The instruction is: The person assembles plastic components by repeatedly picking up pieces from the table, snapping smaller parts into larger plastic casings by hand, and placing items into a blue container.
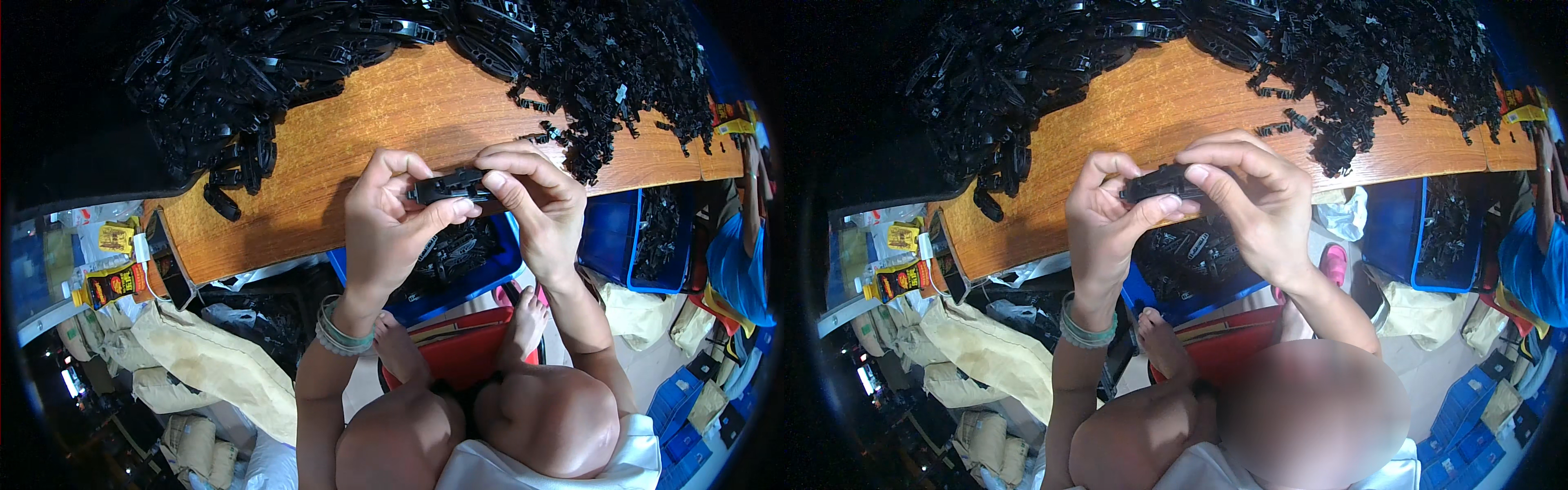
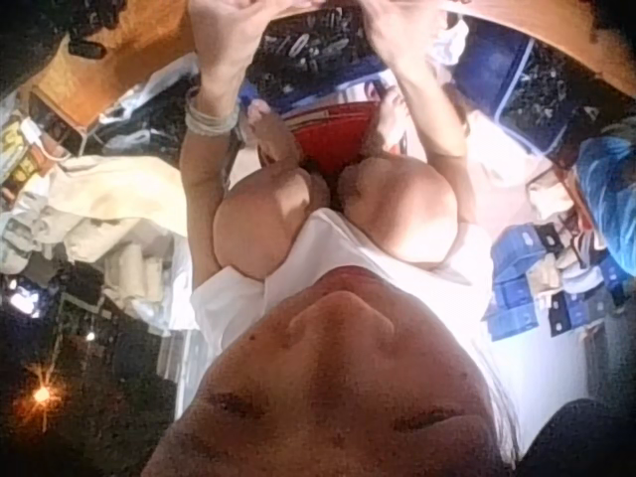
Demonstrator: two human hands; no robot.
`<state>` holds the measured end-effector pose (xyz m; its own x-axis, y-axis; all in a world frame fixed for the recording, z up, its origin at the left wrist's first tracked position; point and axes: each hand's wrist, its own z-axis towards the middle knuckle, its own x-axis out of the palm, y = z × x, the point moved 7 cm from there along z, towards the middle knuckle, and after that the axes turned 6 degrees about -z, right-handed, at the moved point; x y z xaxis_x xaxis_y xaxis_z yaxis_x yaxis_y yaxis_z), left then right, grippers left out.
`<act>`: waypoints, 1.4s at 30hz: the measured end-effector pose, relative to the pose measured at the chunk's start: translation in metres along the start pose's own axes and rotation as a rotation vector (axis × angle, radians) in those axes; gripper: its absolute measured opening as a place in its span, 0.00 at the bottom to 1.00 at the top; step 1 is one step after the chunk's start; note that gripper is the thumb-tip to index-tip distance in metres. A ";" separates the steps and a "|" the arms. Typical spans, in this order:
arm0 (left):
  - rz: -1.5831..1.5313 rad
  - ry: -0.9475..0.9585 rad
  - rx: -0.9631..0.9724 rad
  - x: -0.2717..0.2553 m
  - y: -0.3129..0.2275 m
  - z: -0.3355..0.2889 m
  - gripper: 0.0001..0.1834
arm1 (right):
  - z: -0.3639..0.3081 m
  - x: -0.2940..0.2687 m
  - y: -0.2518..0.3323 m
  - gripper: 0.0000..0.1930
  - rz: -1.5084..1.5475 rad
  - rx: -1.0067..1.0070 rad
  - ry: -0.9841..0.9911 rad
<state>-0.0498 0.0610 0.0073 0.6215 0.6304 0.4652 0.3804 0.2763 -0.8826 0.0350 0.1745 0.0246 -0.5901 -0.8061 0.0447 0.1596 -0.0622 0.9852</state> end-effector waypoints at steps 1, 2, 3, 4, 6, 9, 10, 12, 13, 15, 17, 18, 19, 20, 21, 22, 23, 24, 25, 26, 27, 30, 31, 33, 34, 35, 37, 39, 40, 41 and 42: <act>0.001 0.000 0.001 0.000 -0.001 0.000 0.16 | -0.001 0.000 0.000 0.08 0.001 0.000 0.000; 0.030 -0.015 -0.015 -0.002 -0.001 -0.001 0.16 | -0.001 -0.001 0.000 0.07 -0.010 -0.005 -0.010; 0.057 -0.027 -0.030 -0.003 -0.001 -0.001 0.16 | -0.001 -0.003 0.001 0.07 -0.023 -0.012 -0.022; 0.057 -0.026 -0.029 -0.002 -0.002 -0.001 0.16 | -0.001 -0.005 -0.002 0.07 -0.024 -0.013 -0.022; 0.060 -0.024 -0.027 -0.001 -0.004 -0.001 0.15 | -0.003 -0.002 0.010 0.08 -0.304 -0.284 0.017; -0.026 -0.047 0.075 -0.003 -0.008 0.001 0.15 | -0.002 0.003 0.011 0.09 -0.309 -0.274 0.091; -0.025 -0.047 0.073 -0.004 -0.008 0.000 0.15 | -0.001 0.003 0.009 0.09 -0.274 -0.255 0.086; 0.215 -0.029 0.110 -0.003 -0.013 -0.001 0.15 | -0.004 0.004 0.003 0.09 -0.204 -0.116 0.061; 0.213 -0.027 0.109 -0.003 -0.013 0.000 0.15 | -0.005 0.002 -0.005 0.09 -0.134 0.022 0.036; 0.246 -0.019 0.140 -0.001 -0.014 0.001 0.13 | -0.005 0.001 -0.005 0.09 -0.162 0.000 0.029; 0.284 -0.007 0.098 0.001 -0.014 0.001 0.11 | -0.004 -0.003 -0.003 0.09 -0.191 -0.022 0.018; 0.320 0.003 0.055 0.001 -0.013 0.002 0.09 | -0.005 -0.004 -0.001 0.09 -0.229 -0.061 0.029; 0.318 0.012 0.052 0.000 -0.015 0.004 0.09 | -0.005 -0.007 0.001 0.09 -0.268 -0.099 0.038; 0.418 0.128 0.003 0.005 -0.014 0.006 0.09 | -0.007 -0.014 0.000 0.09 -0.273 -0.098 0.029; 0.520 0.241 -0.046 0.009 -0.015 0.006 0.09 | -0.012 -0.015 -0.003 0.08 -0.239 -0.066 0.115; 0.673 0.312 -0.064 0.010 -0.021 0.009 0.09 | -0.017 -0.017 -0.006 0.08 -0.206 -0.034 0.201; 0.672 0.320 -0.065 0.008 -0.019 0.016 0.09 | -0.020 -0.017 -0.004 0.08 -0.261 -0.033 0.319; 0.741 0.315 0.043 0.005 -0.022 0.026 0.09 | -0.025 -0.011 -0.004 0.09 -0.227 0.019 0.394; 0.796 0.317 0.158 0.008 -0.024 0.040 0.09 | -0.030 -0.007 -0.005 0.09 -0.207 0.071 0.463; 0.789 0.325 0.160 0.011 -0.020 0.057 0.09 | -0.029 -0.005 0.003 0.09 -0.262 -0.050 0.464; 0.924 0.322 0.340 0.021 -0.025 0.073 0.10 | -0.027 -0.007 0.003 0.09 -0.270 -0.046 0.458; 1.199 0.299 0.686 0.045 -0.024 0.107 0.11 | -0.005 -0.030 0.023 0.10 -0.780 -0.379 0.115; 1.336 0.283 0.851 0.053 -0.024 0.109 0.13 | 0.001 -0.038 0.023 0.13 -0.983 -0.459 -0.031; 1.398 0.299 0.844 0.057 -0.016 0.116 0.15 | 0.012 -0.042 0.018 0.13 -1.255 -0.497 -0.159; 1.457 0.313 0.835 0.059 -0.012 0.118 0.16 | 0.015 -0.041 0.016 0.13 -1.316 -0.499 -0.145; 1.454 0.314 0.836 0.059 -0.011 0.118 0.16 | 0.015 -0.039 0.014 0.13 -1.375 -0.502 -0.130; 1.528 0.301 0.779 0.053 -0.013 0.114 0.18 | 0.011 -0.034 0.009 0.12 -1.338 -0.538 -0.097; 1.537 0.305 0.822 0.050 -0.019 0.105 0.16 | 0.006 -0.028 0.004 0.12 -1.302 -0.576 -0.063; 1.539 0.312 0.870 0.049 -0.022 0.098 0.15 | 0.003 -0.028 0.003 0.11 -1.269 -0.593 -0.076; 1.540 0.309 0.866 0.047 -0.021 0.091 0.15 | 0.001 -0.028 0.004 0.11 -1.237 -0.610 -0.089; 1.367 0.252 0.760 0.040 -0.023 0.087 0.13 | -0.002 -0.029 0.003 0.13 -1.211 -0.622 -0.065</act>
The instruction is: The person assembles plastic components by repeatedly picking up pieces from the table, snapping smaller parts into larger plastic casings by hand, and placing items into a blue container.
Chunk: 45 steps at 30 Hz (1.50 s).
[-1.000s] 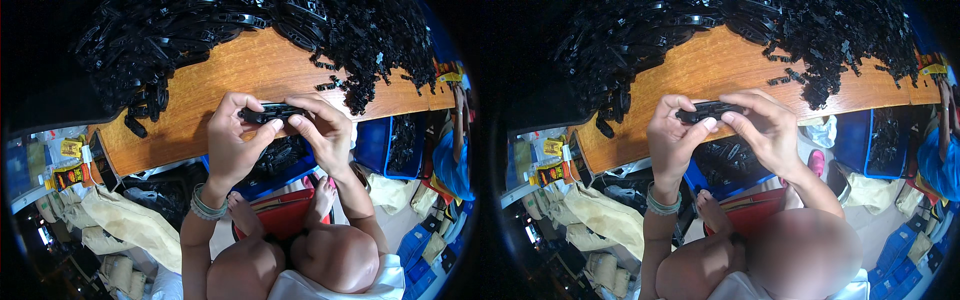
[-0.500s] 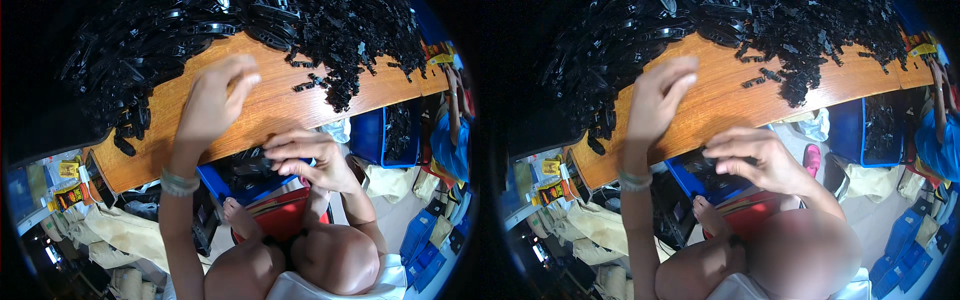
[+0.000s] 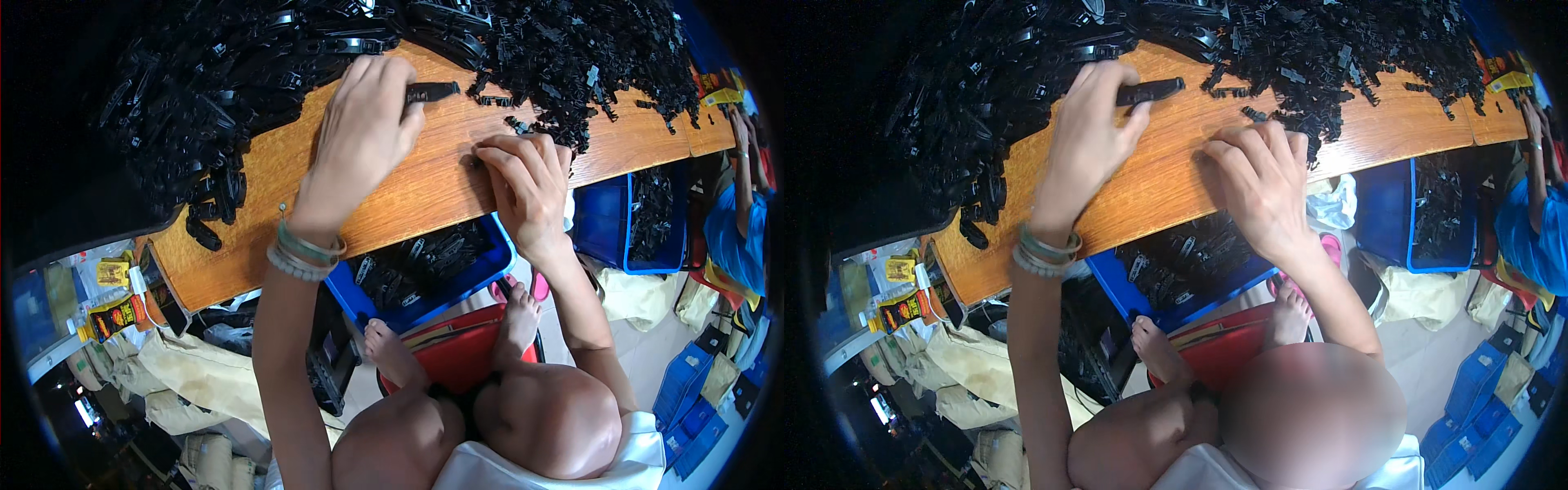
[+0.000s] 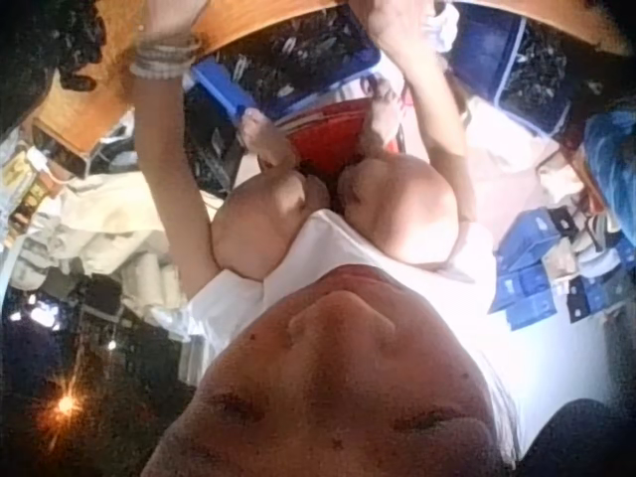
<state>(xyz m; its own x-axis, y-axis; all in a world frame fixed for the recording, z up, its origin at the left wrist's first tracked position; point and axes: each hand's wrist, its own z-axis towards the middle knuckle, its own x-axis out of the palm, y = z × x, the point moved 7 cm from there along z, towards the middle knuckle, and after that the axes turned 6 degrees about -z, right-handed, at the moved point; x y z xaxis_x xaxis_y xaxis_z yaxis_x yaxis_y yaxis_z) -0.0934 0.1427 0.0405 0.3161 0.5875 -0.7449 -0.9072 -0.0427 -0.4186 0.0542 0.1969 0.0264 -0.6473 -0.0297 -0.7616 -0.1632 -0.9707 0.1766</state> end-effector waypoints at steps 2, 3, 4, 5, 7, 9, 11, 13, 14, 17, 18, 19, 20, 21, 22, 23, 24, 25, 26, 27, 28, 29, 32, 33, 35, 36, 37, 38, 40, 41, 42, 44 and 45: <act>-0.282 -0.055 -0.233 -0.006 0.004 -0.017 0.09 | -0.004 0.002 -0.002 0.14 0.071 0.001 -0.026; -0.273 -0.054 -0.237 -0.012 0.000 -0.027 0.09 | -0.004 0.002 0.001 0.15 0.153 -0.002 -0.059; -0.511 -0.043 -0.410 -0.008 0.007 -0.039 0.09 | -0.004 0.001 0.001 0.16 0.221 0.013 -0.084; -0.751 -0.033 -0.581 -0.004 0.010 -0.051 0.09 | -0.004 0.000 0.004 0.16 0.224 0.011 -0.084; -0.908 -0.026 -0.704 -0.004 0.002 -0.065 0.10 | -0.007 0.000 0.000 0.16 0.367 0.120 -0.086; -1.093 -0.135 -0.803 0.001 0.001 -0.079 0.10 | -0.007 -0.005 0.004 0.14 0.370 0.132 -0.101; -1.064 -0.116 -0.829 0.004 -0.008 -0.086 0.11 | -0.011 -0.002 -0.004 0.10 0.582 0.397 -0.097; -1.317 -0.245 -0.886 0.014 -0.018 -0.090 0.11 | -0.010 0.003 0.000 0.08 0.661 0.378 -0.047; -1.344 -0.203 -0.865 0.016 -0.025 -0.091 0.12 | -0.008 0.004 0.000 0.07 0.722 0.429 -0.076; -1.210 -0.132 -0.814 0.013 -0.022 -0.100 0.12 | -0.005 0.005 0.006 0.09 0.889 0.577 -0.055; -1.263 -0.144 -0.823 0.012 -0.021 -0.099 0.14 | -0.005 0.008 0.009 0.09 0.954 0.591 0.005; -1.263 -0.146 -0.823 0.010 -0.023 -0.097 0.14 | -0.005 0.011 0.011 0.09 1.018 0.604 0.066; -1.348 -0.176 -0.807 0.006 -0.027 -0.092 0.16 | -0.005 0.012 0.012 0.09 0.981 0.584 0.091; -1.432 -0.205 -0.788 0.004 -0.029 -0.088 0.19 | -0.005 0.011 0.012 0.09 0.983 0.582 0.091; -1.430 -0.206 -0.788 0.002 -0.029 -0.089 0.19 | -0.001 0.009 0.015 0.09 0.989 0.518 0.086; -1.345 -0.130 -0.772 0.002 -0.029 -0.090 0.19 | 0.001 0.006 0.018 0.09 0.994 0.454 0.080; -1.259 -0.054 -0.756 0.001 -0.028 -0.091 0.19 | 0.001 0.006 0.018 0.09 0.994 0.453 0.080; -1.173 0.020 -0.738 0.002 -0.029 -0.092 0.19 | 0.002 0.004 0.019 0.09 0.914 0.408 0.077; -1.191 0.004 -0.754 0.003 -0.028 -0.093 0.16 | 0.003 0.002 0.020 0.10 0.834 0.364 0.073; -1.190 0.004 -0.754 0.003 -0.027 -0.093 0.16 | 0.003 0.002 0.020 0.10 0.835 0.364 0.073; -1.224 0.009 -0.801 0.004 -0.025 -0.095 0.16 | 0.003 -0.002 0.022 0.10 0.779 0.306 0.059; -1.258 0.013 -0.847 0.005 -0.024 -0.096 0.15 | 0.004 -0.004 0.024 0.11 0.722 0.249 0.044; -1.233 0.002 -0.841 0.003 -0.027 -0.093 0.14 | 0.004 -0.008 0.027 0.11 0.686 0.180 -0.017; -1.233 0.002 -0.840 0.003 -0.027 -0.093 0.14 | 0.005 -0.008 0.028 0.11 0.686 0.179 -0.017; -1.278 0.001 -0.835 0.003 -0.029 -0.092 0.14 | 0.006 -0.011 0.031 0.11 0.685 0.140 -0.048; -1.277 0.000 -0.835 0.002 -0.029 -0.092 0.14 | 0.006 -0.012 0.030 0.11 0.686 0.140 -0.048; -1.265 0.004 -0.840 0.001 -0.028 -0.092 0.13 | 0.007 -0.013 0.033 0.12 0.587 0.073 -0.031; -1.253 0.007 -0.846 0.001 -0.027 -0.092 0.12 | 0.006 -0.014 0.035 0.12 0.488 0.007 -0.013; -1.270 -0.018 -0.836 -0.001 -0.027 -0.092 0.11 | 0.006 -0.015 0.033 0.13 0.511 -0.034 -0.015; -1.287 -0.043 -0.827 -0.002 -0.027 -0.092 0.10 | 0.005 -0.015 0.034 0.14 0.534 -0.075 -0.017; -1.288 -0.043 -0.829 -0.002 -0.027 -0.093 0.10 | 0.007 -0.016 0.036 0.14 0.535 -0.074 -0.016; -1.174 -0.043 -0.736 -0.008 -0.030 -0.091 0.12 | 0.007 -0.008 0.024 0.14 0.688 0.232 0.025; -1.174 -0.043 -0.736 -0.010 -0.030 -0.091 0.12 | 0.007 -0.009 0.024 0.14 0.688 0.232 0.025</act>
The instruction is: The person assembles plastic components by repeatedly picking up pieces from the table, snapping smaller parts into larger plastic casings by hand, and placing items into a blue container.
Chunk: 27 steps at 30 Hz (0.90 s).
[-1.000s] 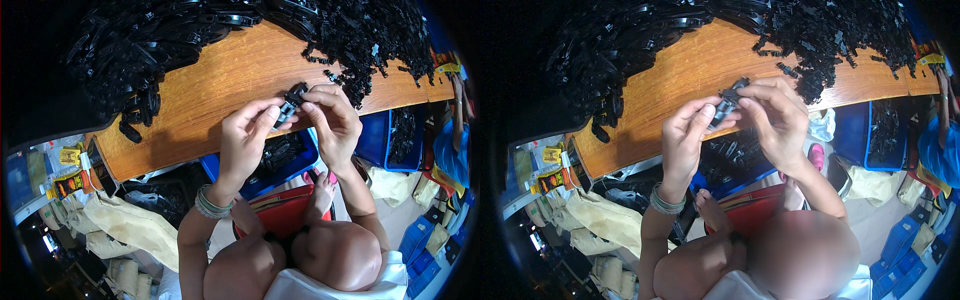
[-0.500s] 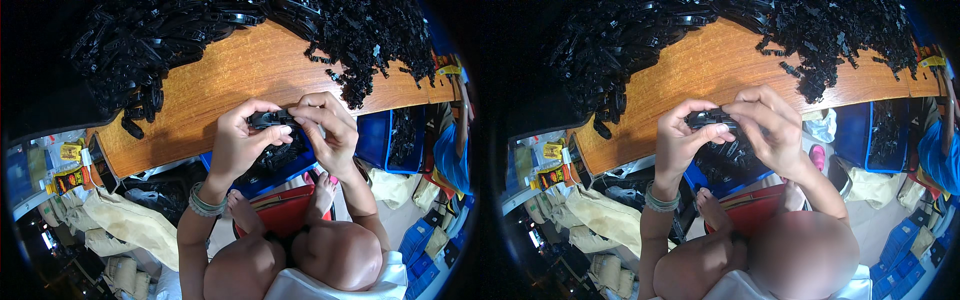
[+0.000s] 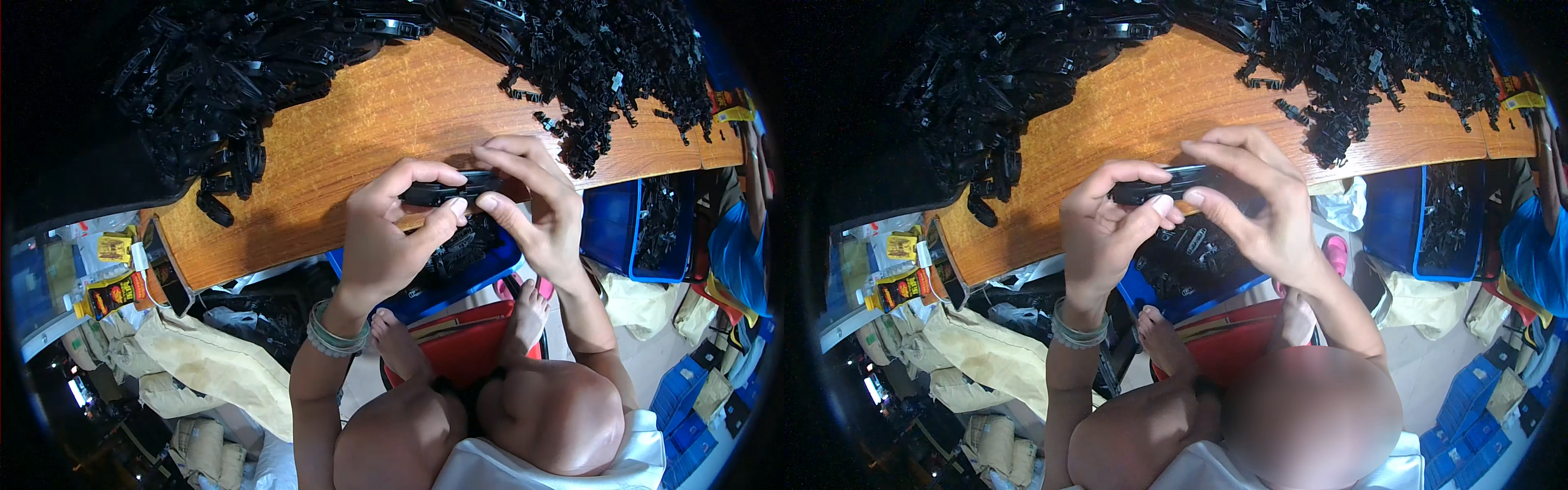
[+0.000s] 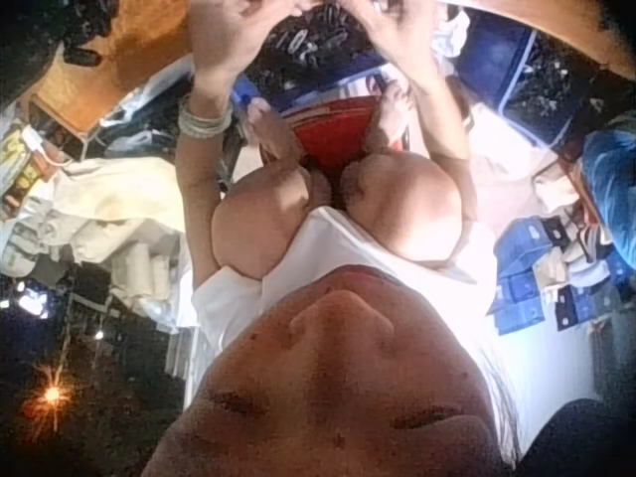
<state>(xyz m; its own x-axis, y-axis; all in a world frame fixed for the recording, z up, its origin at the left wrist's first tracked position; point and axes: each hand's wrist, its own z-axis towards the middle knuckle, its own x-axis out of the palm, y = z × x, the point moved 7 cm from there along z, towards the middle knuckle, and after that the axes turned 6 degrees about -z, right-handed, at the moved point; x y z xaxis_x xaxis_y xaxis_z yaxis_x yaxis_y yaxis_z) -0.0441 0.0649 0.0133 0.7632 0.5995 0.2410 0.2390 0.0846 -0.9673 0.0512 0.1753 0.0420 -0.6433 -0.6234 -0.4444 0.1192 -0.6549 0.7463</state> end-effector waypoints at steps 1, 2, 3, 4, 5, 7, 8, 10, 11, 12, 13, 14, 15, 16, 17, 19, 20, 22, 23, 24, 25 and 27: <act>0.099 0.002 0.033 -0.001 -0.004 0.000 0.12 | -0.002 0.006 -0.011 0.13 0.127 0.167 0.085; 0.198 0.003 0.065 -0.001 -0.007 -0.001 0.11 | -0.007 0.013 -0.022 0.13 0.254 0.334 0.170; 0.198 0.005 0.065 0.000 -0.009 -0.001 0.11 | -0.007 0.011 -0.021 0.12 0.221 0.251 0.135; 0.146 0.013 0.017 0.001 -0.007 0.000 0.11 | -0.008 0.010 -0.021 0.12 0.220 0.252 0.134; 0.093 0.020 -0.031 0.002 -0.005 0.000 0.11 | -0.008 0.009 -0.021 0.12 0.223 0.252 0.135; 0.289 0.046 0.057 0.005 -0.015 0.002 0.12 | -0.008 0.006 -0.020 0.12 0.224 0.251 0.134; 0.484 0.070 0.145 0.009 -0.021 0.002 0.12 | -0.011 0.007 -0.025 0.11 0.323 0.350 0.181; 0.873 0.029 0.467 0.028 -0.043 -0.010 0.19 | -0.015 0.006 -0.030 0.08 0.406 0.405 0.298; 0.878 0.060 0.552 0.040 -0.055 -0.018 0.22 | -0.013 0.005 -0.025 0.08 0.301 0.273 0.373; 0.657 0.132 0.581 0.045 -0.065 -0.029 0.25 | -0.012 0.012 -0.015 0.08 0.222 0.129 0.452; 0.463 0.235 0.619 0.057 -0.072 -0.037 0.24 | -0.013 0.016 -0.010 0.08 0.355 0.287 0.522; 0.040 0.245 0.801 0.067 -0.089 -0.045 0.15 | -0.014 0.025 -0.004 0.08 0.318 0.101 0.552; 0.195 0.153 0.418 0.080 -0.093 -0.047 0.13 | -0.017 0.034 -0.002 0.09 0.387 0.169 0.571; 0.112 0.056 0.400 0.097 -0.095 -0.042 0.07 | -0.019 0.029 -0.002 0.09 0.399 0.257 0.579; -0.195 0.523 1.040 0.120 -0.104 -0.055 0.23 | -0.015 0.022 -0.002 0.09 0.354 0.234 0.573; -0.181 0.385 0.835 0.121 -0.101 -0.061 0.15 | -0.017 0.022 -0.009 0.07 0.382 0.274 0.513; -0.162 0.232 0.638 0.112 -0.090 -0.059 0.21 | -0.016 0.029 -0.010 0.07 0.404 0.231 0.503; -0.027 0.231 0.798 0.117 -0.096 -0.065 0.21 | -0.011 0.017 -0.007 0.06 0.391 0.259 0.486; 0.115 0.222 0.953 0.120 -0.101 -0.073 0.21 | -0.011 0.016 -0.005 0.07 0.362 0.249 0.489; 0.122 0.222 0.951 0.118 -0.101 -0.071 0.21 | -0.012 0.017 -0.004 0.07 0.347 0.238 0.494; 0.114 0.233 0.978 0.115 -0.103 -0.071 0.20 | -0.012 0.019 -0.004 0.07 0.354 0.236 0.494; 0.114 0.241 1.004 0.112 -0.104 -0.072 0.19 | -0.009 0.019 -0.004 0.07 0.344 0.227 0.448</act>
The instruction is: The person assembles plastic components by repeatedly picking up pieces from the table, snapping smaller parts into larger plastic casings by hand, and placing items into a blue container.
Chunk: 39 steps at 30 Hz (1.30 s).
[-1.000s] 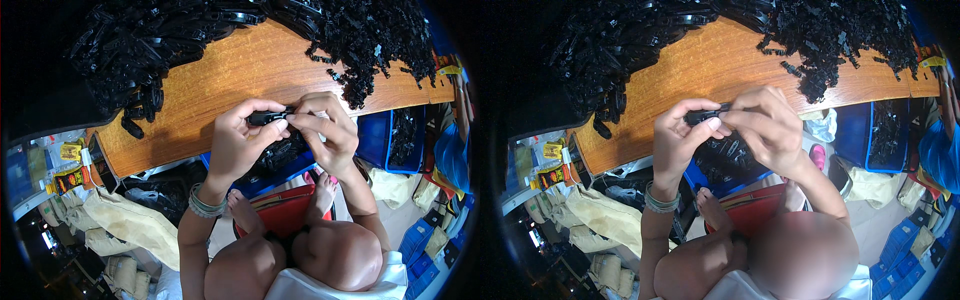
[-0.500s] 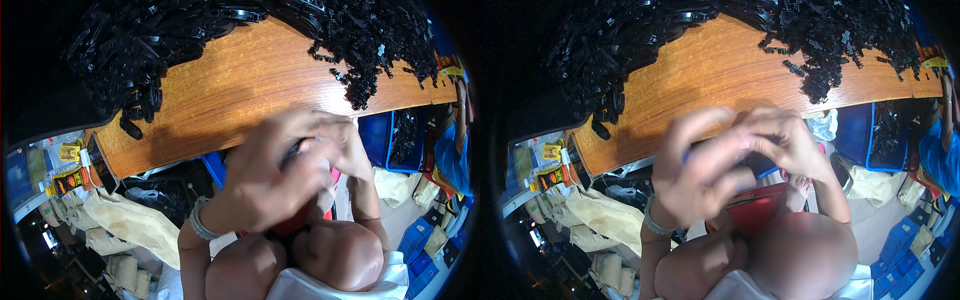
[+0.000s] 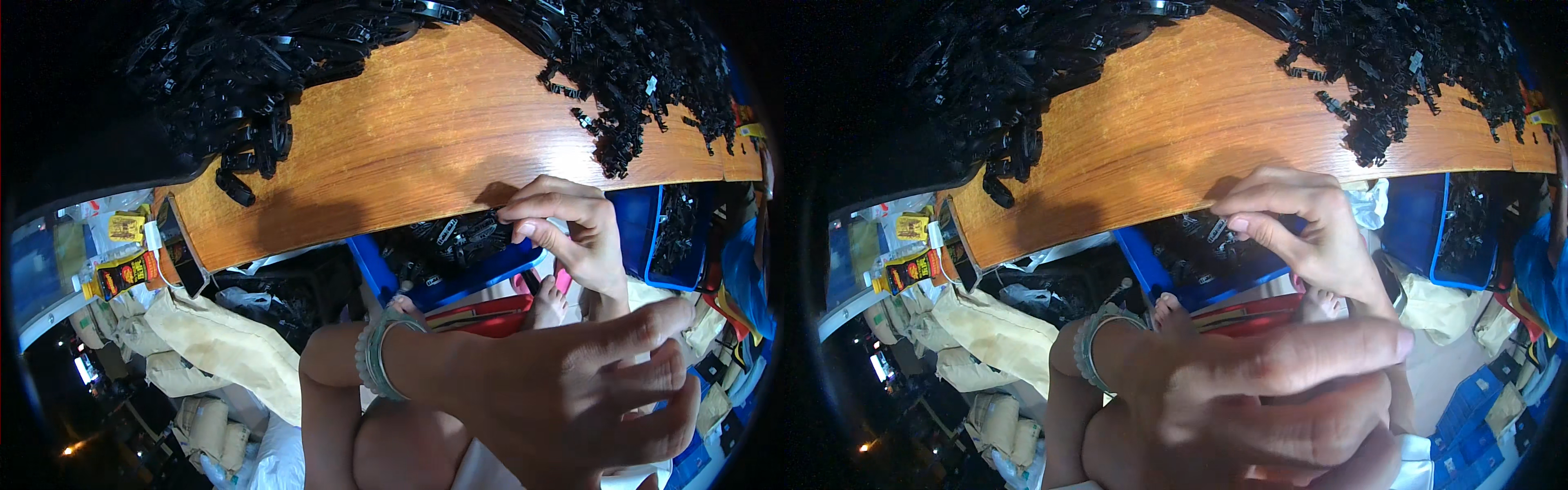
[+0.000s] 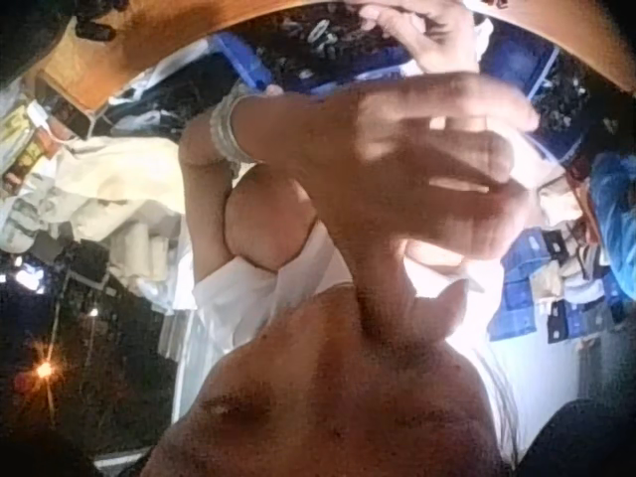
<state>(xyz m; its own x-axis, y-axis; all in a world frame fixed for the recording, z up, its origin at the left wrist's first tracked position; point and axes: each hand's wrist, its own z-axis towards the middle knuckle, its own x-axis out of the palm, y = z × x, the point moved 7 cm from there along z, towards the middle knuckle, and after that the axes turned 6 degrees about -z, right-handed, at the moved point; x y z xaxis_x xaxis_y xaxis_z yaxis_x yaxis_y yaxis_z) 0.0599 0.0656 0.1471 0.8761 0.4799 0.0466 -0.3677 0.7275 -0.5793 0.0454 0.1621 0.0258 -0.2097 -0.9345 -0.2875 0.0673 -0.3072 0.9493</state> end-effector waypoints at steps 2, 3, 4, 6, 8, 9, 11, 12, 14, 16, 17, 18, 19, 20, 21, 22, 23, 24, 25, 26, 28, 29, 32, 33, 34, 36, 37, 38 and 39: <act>0.041 -0.011 0.024 -0.003 -0.003 -0.001 0.18 | 0.004 0.000 0.000 0.07 0.016 0.029 -0.048; 0.047 -0.018 0.038 0.001 -0.002 -0.001 0.17 | 0.020 -0.001 0.018 0.07 0.026 0.054 -0.093; 0.052 -0.026 0.053 0.005 -0.001 -0.001 0.17 | 0.025 -0.007 0.026 0.07 -0.018 0.053 -0.125; 0.060 -0.039 0.084 0.015 0.001 -0.001 0.16 | 0.004 -0.033 0.006 0.07 -0.138 0.032 -0.192; 0.088 -0.041 0.093 0.020 0.002 0.000 0.15 | 0.002 -0.040 0.006 0.06 -0.142 0.090 -0.236; 0.122 -0.050 0.103 0.011 -0.001 -0.003 0.15 | 0.014 -0.027 0.010 0.06 -0.130 0.080 -0.221; 0.190 -0.063 0.124 -0.006 -0.007 -0.009 0.15 | 0.022 -0.013 0.003 0.05 -0.152 0.016 -0.256; 0.089 -0.128 0.135 -0.006 -0.005 -0.003 0.13 | 0.015 -0.031 0.008 0.06 -0.267 0.048 -0.291; -0.051 -0.145 -0.077 -0.013 0.017 0.026 0.14 | 0.011 -0.044 0.012 0.06 -0.389 0.017 -0.375; 0.083 -0.081 0.022 -0.012 0.010 0.024 0.12 | 0.012 -0.051 0.016 0.08 -0.601 -0.126 -0.478; 0.366 0.152 -0.115 -0.010 0.018 0.006 0.10 | 0.015 -0.049 0.012 0.11 -0.714 -0.181 -0.491; 0.403 0.185 0.018 -0.016 0.030 0.005 0.11 | 0.019 -0.046 0.002 0.14 -0.853 -0.209 -0.529; 0.332 0.152 0.015 -0.027 0.055 0.008 0.10 | 0.016 -0.054 -0.002 0.17 -1.033 -0.214 -0.566; 0.464 0.258 -0.079 -0.045 0.082 0.012 0.11 | 0.022 -0.048 -0.003 0.20 -1.128 -0.169 -0.488; 0.586 0.318 -0.038 -0.054 0.114 0.010 0.16 | 0.027 -0.047 -0.004 0.18 -1.185 -0.109 -0.486; 0.657 0.315 -0.017 -0.060 0.141 0.022 0.18 | 0.030 -0.049 -0.004 0.16 -1.245 -0.083 -0.497; 0.739 0.322 0.015 -0.055 0.157 0.043 0.21 | 0.028 -0.057 0.002 0.15 -1.294 -0.064 -0.527; 0.808 0.357 0.047 -0.050 0.177 0.051 0.20 | 0.029 -0.057 -0.003 0.13 -1.327 -0.066 -0.526; 0.897 0.398 0.070 -0.050 0.191 0.056 0.19 | 0.034 -0.051 -0.005 0.12 -1.300 -0.082 -0.496; 0.919 0.426 0.069 -0.050 0.205 0.060 0.18 | 0.038 -0.045 -0.008 0.12 -1.263 -0.099 -0.488; 1.023 0.495 0.023 -0.045 0.240 0.065 0.18 | 0.043 -0.035 -0.009 0.10 -1.209 -0.131 -0.469; 1.088 0.522 -0.003 -0.044 0.253 0.066 0.19 | 0.042 -0.033 -0.009 0.12 -1.171 -0.150 -0.472; 1.233 0.599 -0.081 -0.050 0.270 0.061 0.18 | 0.034 -0.027 -0.013 0.13 -1.007 -0.168 -0.407; 1.241 0.595 -0.056 -0.048 0.268 0.064 0.17 | 0.030 -0.028 -0.011 0.13 -1.011 -0.161 -0.415; 1.267 0.617 -0.040 -0.046 0.265 0.061 0.16 | 0.027 -0.030 -0.011 0.13 -1.008 -0.169 -0.424; 1.210 0.554 -0.040 -0.048 0.253 0.055 0.15 | 0.021 -0.028 -0.012 0.12 -0.999 -0.173 -0.432; 1.179 0.531 -0.043 -0.052 0.247 0.051 0.15 | 0.021 -0.027 -0.013 0.12 -0.932 -0.170 -0.431; 1.143 0.515 -0.065 -0.057 0.241 0.045 0.15 | 0.021 -0.026 -0.015 0.12 -0.863 -0.168 -0.430; 1.145 0.555 -0.078 -0.058 0.237 0.039 0.15 | 0.020 -0.024 -0.017 0.12 -0.862 -0.165 -0.430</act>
<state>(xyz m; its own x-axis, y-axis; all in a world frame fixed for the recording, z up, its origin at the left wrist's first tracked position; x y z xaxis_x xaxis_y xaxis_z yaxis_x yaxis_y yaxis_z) -0.0904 0.2287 0.0385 0.0911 0.5295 -0.8434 -0.9939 -0.0045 -0.1102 0.0298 0.1935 0.0195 -0.5865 -0.2426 -0.7727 -0.1471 -0.9063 0.3962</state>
